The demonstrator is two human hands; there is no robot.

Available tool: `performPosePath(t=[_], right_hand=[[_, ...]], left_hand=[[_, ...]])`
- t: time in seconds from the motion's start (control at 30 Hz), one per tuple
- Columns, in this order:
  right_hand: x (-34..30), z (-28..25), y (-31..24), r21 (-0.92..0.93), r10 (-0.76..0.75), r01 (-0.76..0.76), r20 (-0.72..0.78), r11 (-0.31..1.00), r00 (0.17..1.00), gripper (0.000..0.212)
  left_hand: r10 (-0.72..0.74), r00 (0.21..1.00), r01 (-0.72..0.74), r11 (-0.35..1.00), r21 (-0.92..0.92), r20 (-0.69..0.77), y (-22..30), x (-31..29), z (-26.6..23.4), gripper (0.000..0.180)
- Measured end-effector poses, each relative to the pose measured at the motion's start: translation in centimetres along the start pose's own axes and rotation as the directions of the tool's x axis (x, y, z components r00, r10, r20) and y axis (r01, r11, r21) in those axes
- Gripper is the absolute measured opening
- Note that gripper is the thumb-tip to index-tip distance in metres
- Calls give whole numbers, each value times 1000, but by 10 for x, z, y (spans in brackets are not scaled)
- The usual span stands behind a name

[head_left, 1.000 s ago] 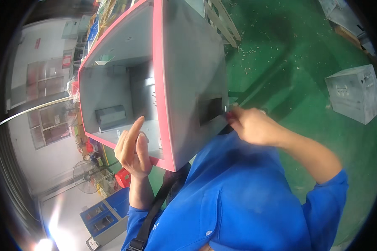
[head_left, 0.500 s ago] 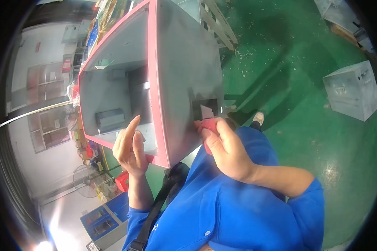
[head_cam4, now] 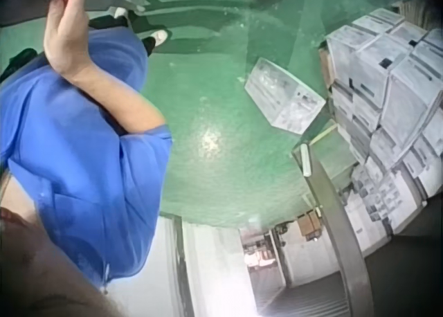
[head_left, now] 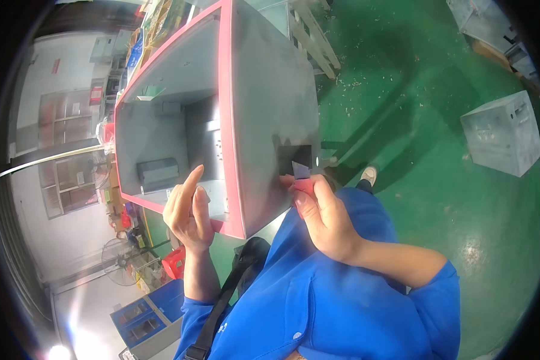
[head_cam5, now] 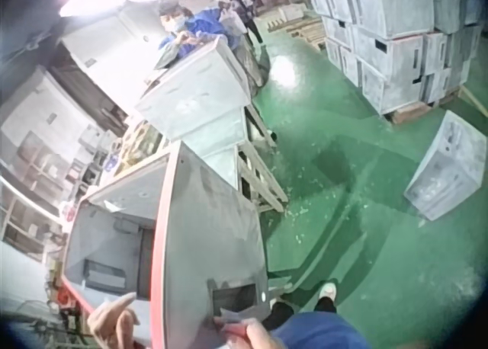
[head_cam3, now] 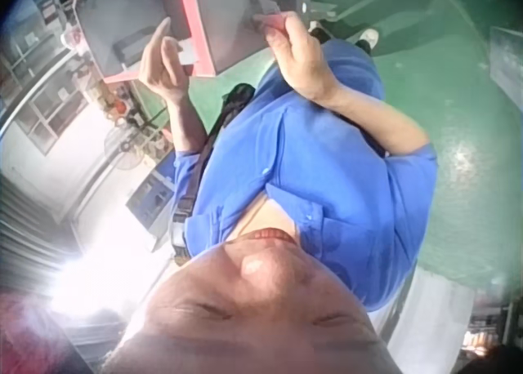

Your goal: Apply red adhesive protective strips to the edges of metal cabinet frames on an assembly line.

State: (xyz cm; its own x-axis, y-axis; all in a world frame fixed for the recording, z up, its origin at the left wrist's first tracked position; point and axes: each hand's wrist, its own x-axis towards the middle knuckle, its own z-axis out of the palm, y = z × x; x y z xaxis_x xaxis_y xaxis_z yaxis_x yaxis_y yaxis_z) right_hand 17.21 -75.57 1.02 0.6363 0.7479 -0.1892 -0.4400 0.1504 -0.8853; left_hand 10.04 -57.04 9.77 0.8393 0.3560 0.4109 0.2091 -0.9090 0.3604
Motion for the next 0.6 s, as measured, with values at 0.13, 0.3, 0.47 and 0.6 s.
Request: performPosePath(t=[0.13,0.3,0.47,0.6], right_hand=[[7,-10,26,-82,-175,176,26,981,984,25],[22,-27,80,-246,-253,238,-30,939,967,23],[32,-45,114,-492,-285,233,-32,839,958,23],[35,-31,114,-641,-502,364,-40,676,864,21]], left_hand=[[0,1000,0,1000,1,-6,1,0,-1,26],[53,999,-53,998,19,-2,2,2,-2,24],[63,998,-64,998,25,8,3,4,-4,24],[115,993,-116,992,47,20,5,8,-8,24]])
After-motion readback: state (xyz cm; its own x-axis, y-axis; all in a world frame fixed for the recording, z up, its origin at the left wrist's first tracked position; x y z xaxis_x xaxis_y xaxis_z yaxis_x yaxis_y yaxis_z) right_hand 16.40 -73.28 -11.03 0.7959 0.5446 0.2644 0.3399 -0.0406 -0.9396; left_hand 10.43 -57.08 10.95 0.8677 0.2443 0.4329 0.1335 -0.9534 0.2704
